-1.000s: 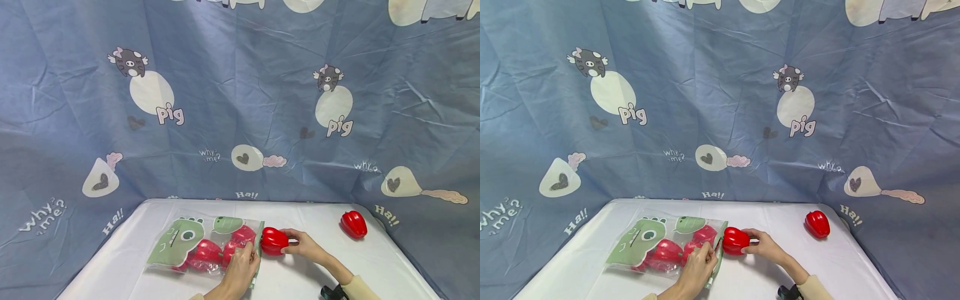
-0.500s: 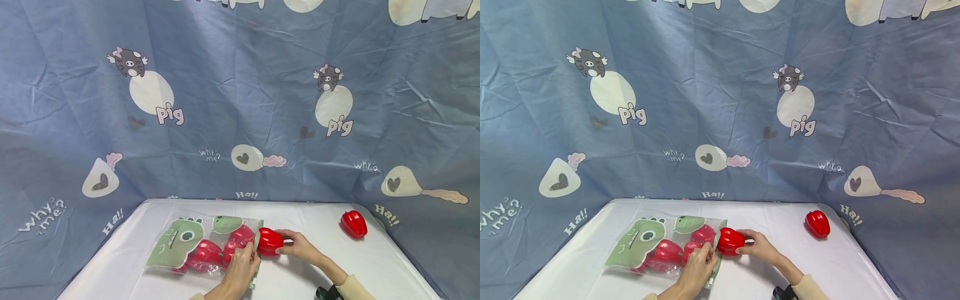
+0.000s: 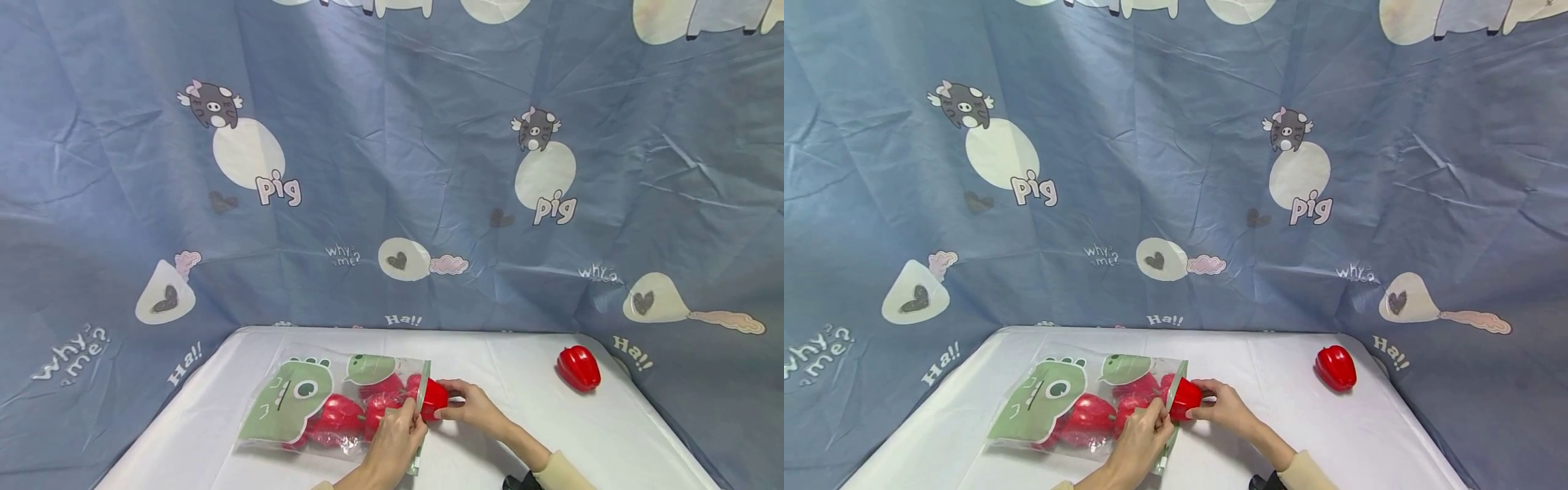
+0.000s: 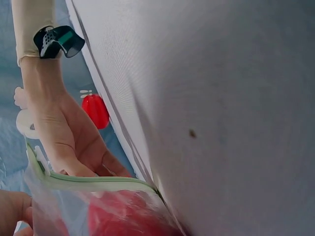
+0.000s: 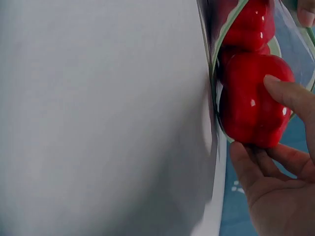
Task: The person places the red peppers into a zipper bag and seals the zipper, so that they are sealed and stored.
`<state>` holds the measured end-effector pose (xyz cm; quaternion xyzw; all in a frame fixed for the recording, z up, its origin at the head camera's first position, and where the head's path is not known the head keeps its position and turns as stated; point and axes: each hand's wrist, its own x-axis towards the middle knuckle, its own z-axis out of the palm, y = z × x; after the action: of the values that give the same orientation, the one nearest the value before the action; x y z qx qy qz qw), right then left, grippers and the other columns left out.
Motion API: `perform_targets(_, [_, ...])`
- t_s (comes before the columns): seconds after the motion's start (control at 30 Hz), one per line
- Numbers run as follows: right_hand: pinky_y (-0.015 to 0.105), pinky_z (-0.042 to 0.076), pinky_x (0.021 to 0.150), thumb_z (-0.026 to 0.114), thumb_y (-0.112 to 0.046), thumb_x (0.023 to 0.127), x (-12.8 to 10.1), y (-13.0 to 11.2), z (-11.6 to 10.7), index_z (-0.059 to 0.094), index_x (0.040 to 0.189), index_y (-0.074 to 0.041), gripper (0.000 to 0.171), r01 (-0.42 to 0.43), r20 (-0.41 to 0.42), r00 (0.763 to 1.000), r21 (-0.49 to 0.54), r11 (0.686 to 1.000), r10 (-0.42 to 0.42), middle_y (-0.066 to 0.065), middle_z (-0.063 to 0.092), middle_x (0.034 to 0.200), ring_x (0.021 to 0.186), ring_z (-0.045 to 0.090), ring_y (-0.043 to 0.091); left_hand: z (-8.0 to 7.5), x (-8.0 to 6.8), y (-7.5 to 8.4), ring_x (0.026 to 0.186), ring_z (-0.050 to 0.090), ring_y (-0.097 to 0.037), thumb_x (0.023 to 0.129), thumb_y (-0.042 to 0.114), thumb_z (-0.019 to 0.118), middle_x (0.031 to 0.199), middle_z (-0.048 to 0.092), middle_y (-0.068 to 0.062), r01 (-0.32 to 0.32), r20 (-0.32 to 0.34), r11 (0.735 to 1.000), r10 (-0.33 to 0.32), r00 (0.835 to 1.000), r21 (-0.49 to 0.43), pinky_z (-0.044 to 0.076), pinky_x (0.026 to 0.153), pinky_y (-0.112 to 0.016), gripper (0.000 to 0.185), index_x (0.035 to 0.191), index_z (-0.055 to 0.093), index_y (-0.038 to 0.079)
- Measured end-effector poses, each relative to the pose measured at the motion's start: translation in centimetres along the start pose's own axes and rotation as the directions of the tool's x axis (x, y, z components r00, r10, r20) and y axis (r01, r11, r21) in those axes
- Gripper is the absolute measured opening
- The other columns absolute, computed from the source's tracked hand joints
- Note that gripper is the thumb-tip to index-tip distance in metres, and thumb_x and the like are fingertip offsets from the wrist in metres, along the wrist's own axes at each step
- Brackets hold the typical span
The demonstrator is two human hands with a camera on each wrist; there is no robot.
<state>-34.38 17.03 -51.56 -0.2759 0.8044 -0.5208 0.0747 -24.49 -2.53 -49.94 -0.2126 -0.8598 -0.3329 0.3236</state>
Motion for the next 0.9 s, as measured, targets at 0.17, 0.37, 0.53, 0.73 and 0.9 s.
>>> perform_targets(0.17, [0.029, 0.055, 0.082, 0.076, -0.018, 0.081, 0.4, 0.2, 0.7, 0.055, 0.128, 0.005, 0.057, 0.012, -0.023, 1.000, -0.016, 1.000, -0.013, 0.023, 0.062, 0.122, 0.105, 0.065, 0.032, 0.1, -0.1, 0.0, 0.055, 0.042, 0.006, 0.072, -0.002, 0.068, 0.059, 0.056, 0.008, -0.029, -0.034, 1.000, 0.029, 0.999, 0.006, 0.034, 0.048, -0.006, 0.024, 0.075, 0.050, 0.013])
perform_targets(0.37, [0.028, 0.055, 0.083, 0.076, -0.018, 0.081, 0.9, 0.1, 1.1, 0.055, 0.129, 0.004, 0.056, 0.014, -0.031, 0.999, -0.001, 1.000, -0.014, 0.022, 0.063, 0.121, 0.107, 0.065, 0.033, 0.1, 0.0, -0.1, 0.054, 0.041, 0.007, 0.071, -0.003, 0.068, 0.058, 0.055, 0.008, -0.041, -0.053, 0.999, 0.042, 0.998, 0.013, 0.032, 0.047, -0.005, 0.024, 0.074, 0.049, 0.012])
perform_targets(0.53, [0.028, 0.055, 0.081, 0.076, -0.017, 0.081, 1.3, -0.2, 1.5, 0.055, 0.128, 0.005, 0.056, 0.015, -0.037, 0.999, 0.005, 1.000, -0.015, 0.022, 0.064, 0.120, 0.105, 0.065, 0.033, 0.0, 0.1, -0.1, 0.054, 0.043, 0.007, 0.071, -0.003, 0.068, 0.057, 0.056, 0.008, -0.042, -0.051, 0.999, 0.043, 0.998, 0.022, 0.032, 0.046, -0.005, 0.024, 0.073, 0.049, 0.012])
perform_targets(0.73, [0.023, 0.054, 0.076, 0.077, -0.018, 0.080, 1.7, -0.2, 2.0, 0.058, 0.124, 0.005, 0.054, -0.007, -0.074, 0.997, 0.004, 1.000, 0.007, 0.019, 0.066, 0.114, 0.099, 0.066, 0.028, 0.0, 0.1, -0.1, 0.052, 0.042, 0.008, 0.070, -0.004, 0.067, 0.057, 0.056, 0.008, -0.047, -0.048, 0.999, 0.048, 0.998, 0.019, 0.031, 0.044, -0.004, 0.025, 0.073, 0.049, 0.013])
perform_targets(0.9, [0.025, 0.054, 0.078, 0.076, -0.012, 0.080, 1.9, -0.1, 2.5, 0.060, 0.119, 0.006, 0.047, 0.013, -0.107, 0.994, 0.000, 1.000, -0.012, 0.019, 0.068, 0.109, 0.097, 0.067, 0.028, 0.1, -0.1, -0.1, 0.053, 0.040, 0.008, 0.072, -0.003, 0.066, 0.056, 0.054, 0.009, -0.043, -0.045, 0.999, 0.043, 0.998, 0.004, 0.030, 0.045, -0.005, 0.024, 0.073, 0.048, 0.013])
